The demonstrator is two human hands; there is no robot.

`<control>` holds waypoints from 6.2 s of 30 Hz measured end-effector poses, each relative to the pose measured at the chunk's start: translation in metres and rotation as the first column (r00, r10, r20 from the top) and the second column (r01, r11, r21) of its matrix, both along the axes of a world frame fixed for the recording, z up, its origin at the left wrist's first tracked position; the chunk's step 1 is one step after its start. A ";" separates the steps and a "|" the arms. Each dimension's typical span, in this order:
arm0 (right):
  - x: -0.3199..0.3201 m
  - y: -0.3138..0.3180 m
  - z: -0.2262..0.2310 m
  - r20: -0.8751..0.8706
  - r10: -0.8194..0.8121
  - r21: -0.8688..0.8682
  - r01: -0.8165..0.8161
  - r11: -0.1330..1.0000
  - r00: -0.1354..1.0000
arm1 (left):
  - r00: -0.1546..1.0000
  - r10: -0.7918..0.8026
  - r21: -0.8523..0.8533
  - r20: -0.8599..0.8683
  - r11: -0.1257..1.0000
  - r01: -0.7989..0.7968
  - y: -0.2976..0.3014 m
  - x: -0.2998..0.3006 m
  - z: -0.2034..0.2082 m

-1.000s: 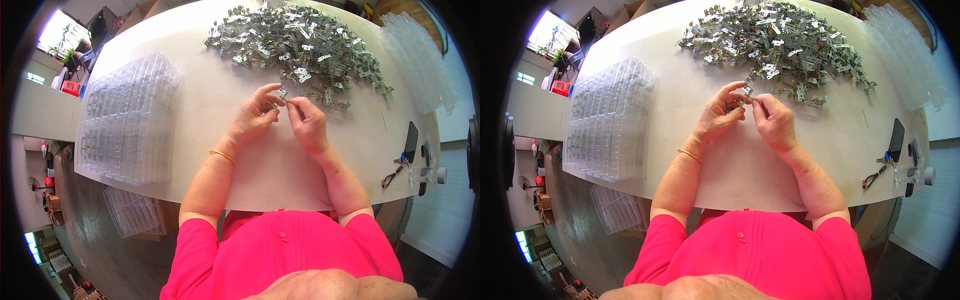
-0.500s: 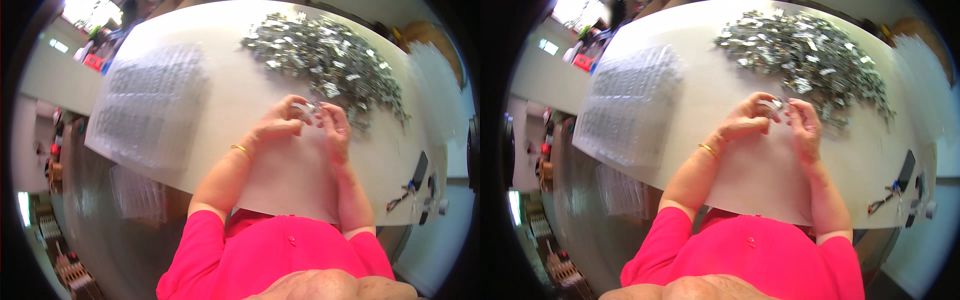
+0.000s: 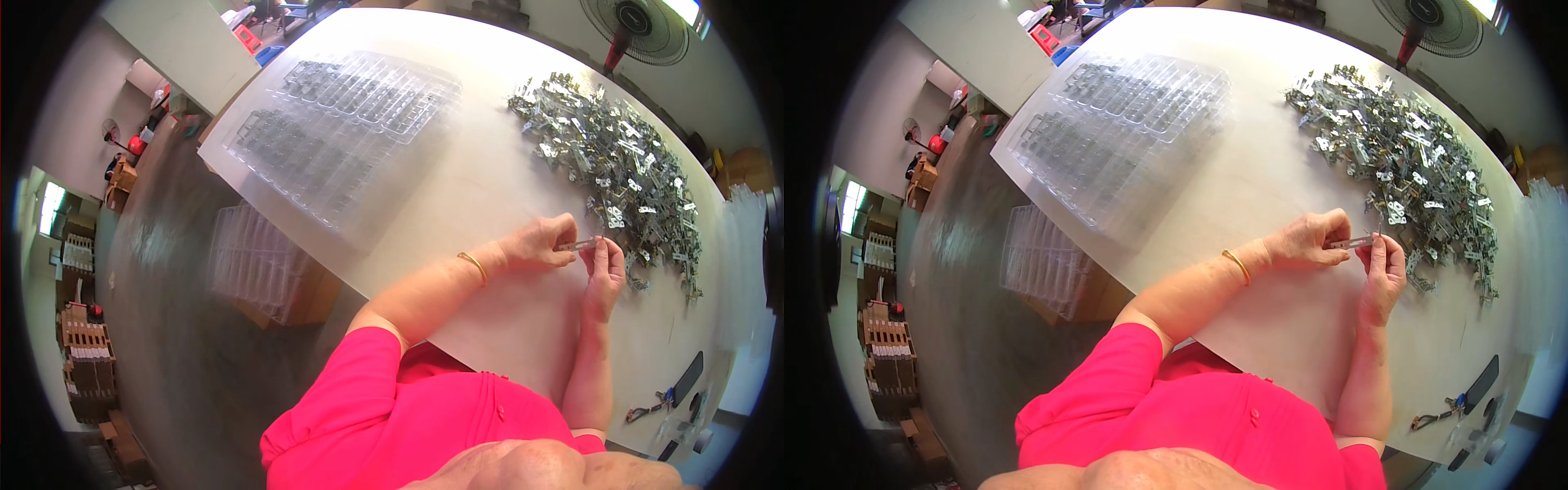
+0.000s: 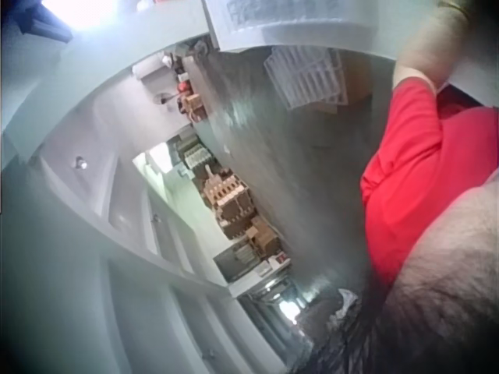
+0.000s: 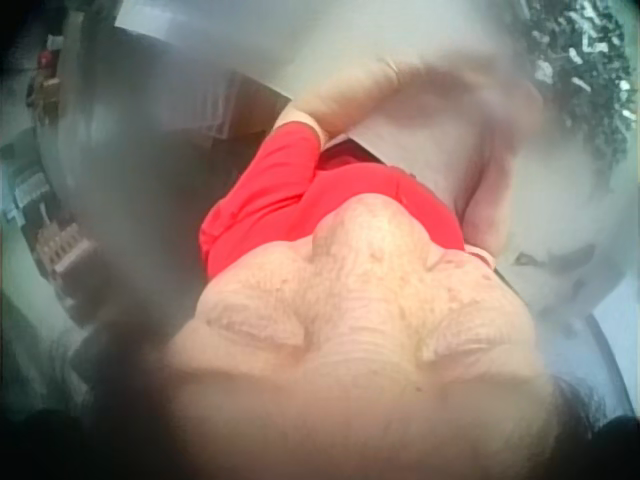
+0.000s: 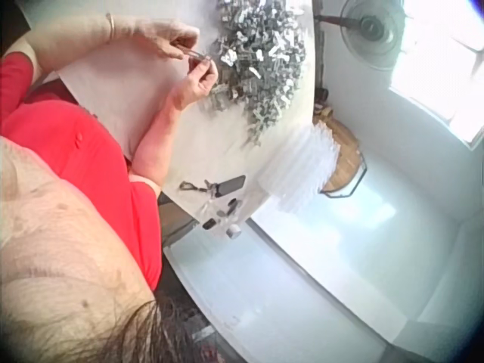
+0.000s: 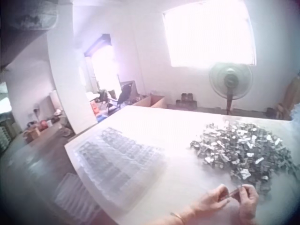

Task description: Assembling small metal components and placing them into clear plastic sorted trays.

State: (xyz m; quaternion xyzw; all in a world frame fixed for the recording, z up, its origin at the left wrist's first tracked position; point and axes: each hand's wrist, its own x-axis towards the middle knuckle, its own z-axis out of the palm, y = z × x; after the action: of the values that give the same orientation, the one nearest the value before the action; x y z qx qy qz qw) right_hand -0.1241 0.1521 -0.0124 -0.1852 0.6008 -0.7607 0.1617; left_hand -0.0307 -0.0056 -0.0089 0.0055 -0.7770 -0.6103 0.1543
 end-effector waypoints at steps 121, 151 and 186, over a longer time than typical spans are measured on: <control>0.017 0.005 -0.010 -0.728 0.386 0.363 -0.158 0.918 0.566 | 0.932 -0.280 -0.210 0.230 0.921 0.329 0.094 -0.114 0.109; 0.006 -0.058 0.009 -0.077 0.218 0.212 -0.198 0.957 0.973 | 0.941 0.162 0.512 0.297 0.805 -0.300 -0.061 0.003 0.002; 0.008 -0.057 -0.004 -0.442 0.069 0.131 -0.012 0.991 0.894 | 0.986 0.075 0.176 0.151 0.979 -0.101 -0.045 0.011 -0.010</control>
State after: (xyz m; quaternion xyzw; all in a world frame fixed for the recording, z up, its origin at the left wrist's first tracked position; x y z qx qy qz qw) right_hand -0.1158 0.0946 -0.0168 -0.3563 0.6643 -0.6554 0.0469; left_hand -0.0194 -0.0501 -0.0189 0.0980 -0.7256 -0.6697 0.1239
